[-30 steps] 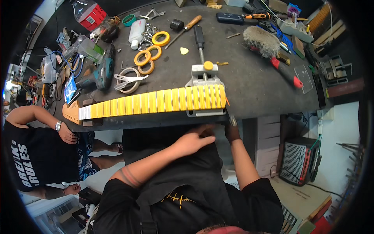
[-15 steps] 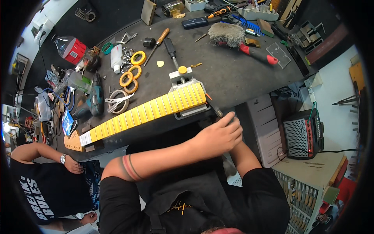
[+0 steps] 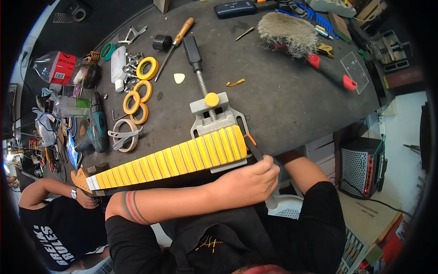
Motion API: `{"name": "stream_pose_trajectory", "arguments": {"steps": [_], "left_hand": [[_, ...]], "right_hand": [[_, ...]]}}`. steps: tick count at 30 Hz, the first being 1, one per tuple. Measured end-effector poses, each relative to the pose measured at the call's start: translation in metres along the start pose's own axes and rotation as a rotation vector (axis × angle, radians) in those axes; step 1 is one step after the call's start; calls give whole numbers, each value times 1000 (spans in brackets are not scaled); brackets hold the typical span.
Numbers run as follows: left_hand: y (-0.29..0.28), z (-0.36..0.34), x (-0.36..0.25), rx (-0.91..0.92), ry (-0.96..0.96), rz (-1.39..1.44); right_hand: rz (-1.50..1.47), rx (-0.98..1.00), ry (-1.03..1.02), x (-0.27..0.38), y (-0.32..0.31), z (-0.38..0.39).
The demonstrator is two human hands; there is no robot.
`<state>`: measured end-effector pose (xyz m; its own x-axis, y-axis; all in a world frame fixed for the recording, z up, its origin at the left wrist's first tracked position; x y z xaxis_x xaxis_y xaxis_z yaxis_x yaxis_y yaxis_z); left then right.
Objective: The person works on a guitar neck, using a tool to scrape along the frets, wiping the surface with a cloth, and marking the frets with a red pen.
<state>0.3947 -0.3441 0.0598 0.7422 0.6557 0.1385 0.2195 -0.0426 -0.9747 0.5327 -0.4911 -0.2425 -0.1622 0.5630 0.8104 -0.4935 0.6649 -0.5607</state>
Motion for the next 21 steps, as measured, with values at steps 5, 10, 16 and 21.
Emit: {"name": "stream_pose_trajectory", "arguments": {"steps": [5,10,16,21], "left_hand": [[0,1,5,56,46,-30],[-10,3,4,29,6,67],[-93,66,18,-225,-248,236],[-100,106,38,-76,-833,331]], "right_hand": [[21,28,27,-22,-31,-27],[17,46,32,-17,-37,-28],[-59,24,36,13,-27,-4],[-545,35,254,51,-19,75]]}}
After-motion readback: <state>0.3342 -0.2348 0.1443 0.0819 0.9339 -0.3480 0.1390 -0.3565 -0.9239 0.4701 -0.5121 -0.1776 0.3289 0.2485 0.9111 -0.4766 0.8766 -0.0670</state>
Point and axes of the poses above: each hand's wrist, its own z-axis away from the middle knuckle, its own y-axis out of the palm, x = y × z, the point moved 3 cm from there along -z, towards the middle knuckle, and after that the axes turned 2 degrees about z, right-handed, at the moved point
